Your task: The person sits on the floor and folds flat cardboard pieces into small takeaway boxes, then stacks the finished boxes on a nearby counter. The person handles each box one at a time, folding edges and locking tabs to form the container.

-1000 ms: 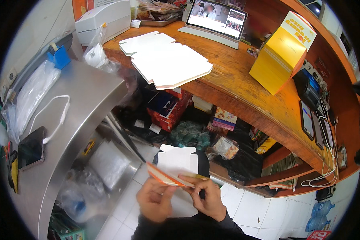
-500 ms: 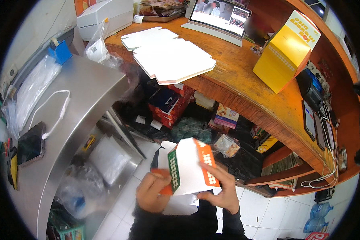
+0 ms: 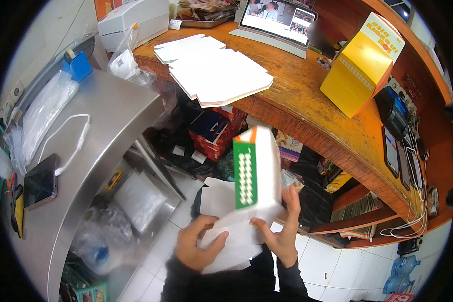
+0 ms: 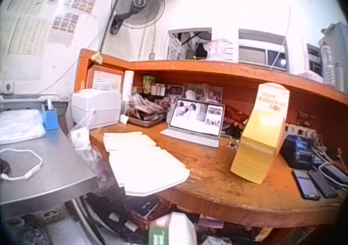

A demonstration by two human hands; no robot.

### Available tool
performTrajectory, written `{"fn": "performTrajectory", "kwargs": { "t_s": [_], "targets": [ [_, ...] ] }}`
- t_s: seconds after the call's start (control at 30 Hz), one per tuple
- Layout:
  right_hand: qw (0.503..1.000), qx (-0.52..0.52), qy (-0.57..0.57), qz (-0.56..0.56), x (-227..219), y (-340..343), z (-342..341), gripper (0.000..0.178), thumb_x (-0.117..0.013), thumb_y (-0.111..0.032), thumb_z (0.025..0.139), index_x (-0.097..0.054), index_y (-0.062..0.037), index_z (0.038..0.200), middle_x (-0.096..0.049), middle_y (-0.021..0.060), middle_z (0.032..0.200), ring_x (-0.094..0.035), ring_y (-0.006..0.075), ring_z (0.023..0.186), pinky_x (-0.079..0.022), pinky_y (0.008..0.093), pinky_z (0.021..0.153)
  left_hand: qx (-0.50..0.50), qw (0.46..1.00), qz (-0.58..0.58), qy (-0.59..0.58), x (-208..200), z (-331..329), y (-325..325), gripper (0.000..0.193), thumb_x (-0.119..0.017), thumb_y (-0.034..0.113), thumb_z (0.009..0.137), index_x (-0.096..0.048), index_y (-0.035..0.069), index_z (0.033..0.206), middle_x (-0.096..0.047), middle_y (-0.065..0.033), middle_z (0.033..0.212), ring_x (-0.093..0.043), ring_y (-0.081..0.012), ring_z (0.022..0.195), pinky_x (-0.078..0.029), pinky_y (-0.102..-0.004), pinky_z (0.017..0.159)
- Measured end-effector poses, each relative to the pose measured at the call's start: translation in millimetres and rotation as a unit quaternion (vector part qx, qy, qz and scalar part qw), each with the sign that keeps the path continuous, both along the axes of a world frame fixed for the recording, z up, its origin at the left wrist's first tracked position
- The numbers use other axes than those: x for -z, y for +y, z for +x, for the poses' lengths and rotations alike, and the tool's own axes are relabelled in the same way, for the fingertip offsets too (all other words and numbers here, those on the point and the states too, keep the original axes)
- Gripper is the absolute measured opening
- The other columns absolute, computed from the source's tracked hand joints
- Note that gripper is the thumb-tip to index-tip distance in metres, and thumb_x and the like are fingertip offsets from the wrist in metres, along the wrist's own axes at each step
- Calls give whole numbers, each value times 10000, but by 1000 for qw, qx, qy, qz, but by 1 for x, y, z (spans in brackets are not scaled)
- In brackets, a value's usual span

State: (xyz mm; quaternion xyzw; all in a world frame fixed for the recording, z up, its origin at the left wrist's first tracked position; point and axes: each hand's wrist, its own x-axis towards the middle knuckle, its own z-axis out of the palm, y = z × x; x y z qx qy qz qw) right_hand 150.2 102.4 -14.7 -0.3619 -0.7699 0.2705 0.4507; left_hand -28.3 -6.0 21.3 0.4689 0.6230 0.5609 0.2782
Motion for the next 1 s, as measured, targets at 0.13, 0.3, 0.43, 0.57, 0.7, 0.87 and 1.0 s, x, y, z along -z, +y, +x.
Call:
{"fn": "performTrajectory", "kwargs": {
  "t_s": [0.13,0.3,0.43,0.57,0.7,0.87,1.0],
  "targets": [
    [987,139,35,70,18,-3,-12,704,-831,-77,709,-409,6,1267,-509,183,1212,-521,265,1096,-413,361,934,-25,1000,8,-4,7,5,5,192,-688,18,798,-629,-19,977,-645,-96,790,-624,-155,692,-489,-271,651],
    [947,-188,171,-199,28,-26,-12,607,-854,-79,694,-495,-2,1176,-556,132,1146,-556,209,1046,-430,331,929,-64,986,68,134,15,10,11,195,-693,3,733,-673,37,924,-605,-101,733,-622,-204,628,-479,-277,585],
    [915,-172,275,-241,32,-39,-23,619,-779,-20,768,-451,30,1290,-560,144,1238,-550,230,1161,-412,363,1015,-77,969,68,225,21,20,12,295,-704,-32,678,-723,94,944,-594,-73,740,-598,-199,555,-479,-291,504],
    [884,-147,324,-303,24,-33,-22,631,-716,-9,804,-383,41,1339,-549,160,1261,-546,247,1190,-394,376,1044,-32,965,100,241,23,21,13,412,-714,-58,651,-744,120,1021,-592,-47,794,-601,-172,612,-502,-285,555],
    [882,-193,328,-279,15,-34,-20,664,-697,-60,816,-333,33,1363,-515,180,1288,-522,249,1214,-365,374,1066,-18,952,133,275,21,20,14,486,-730,-80,628,-743,126,1068,-589,-40,825,-606,-171,680,-513,-275,606],
    [829,-115,408,-365,21,-33,-23,412,-653,24,862,-458,24,1225,-603,171,1144,-605,211,1060,-454,314,950,-8,975,119,187,18,26,11,365,-767,-78,661,-734,56,999,-650,-86,830,-660,-193,722,-533,-276,659],
    [876,-155,396,-228,27,-30,-23,252,-629,33,898,-506,23,1118,-656,188,1094,-624,211,1085,-521,351,886,-34,993,111,-3,20,26,10,175,-757,-78,740,-702,-28,899,-693,-172,835,-705,-220,798,-562,-302,744]
  ]
}}
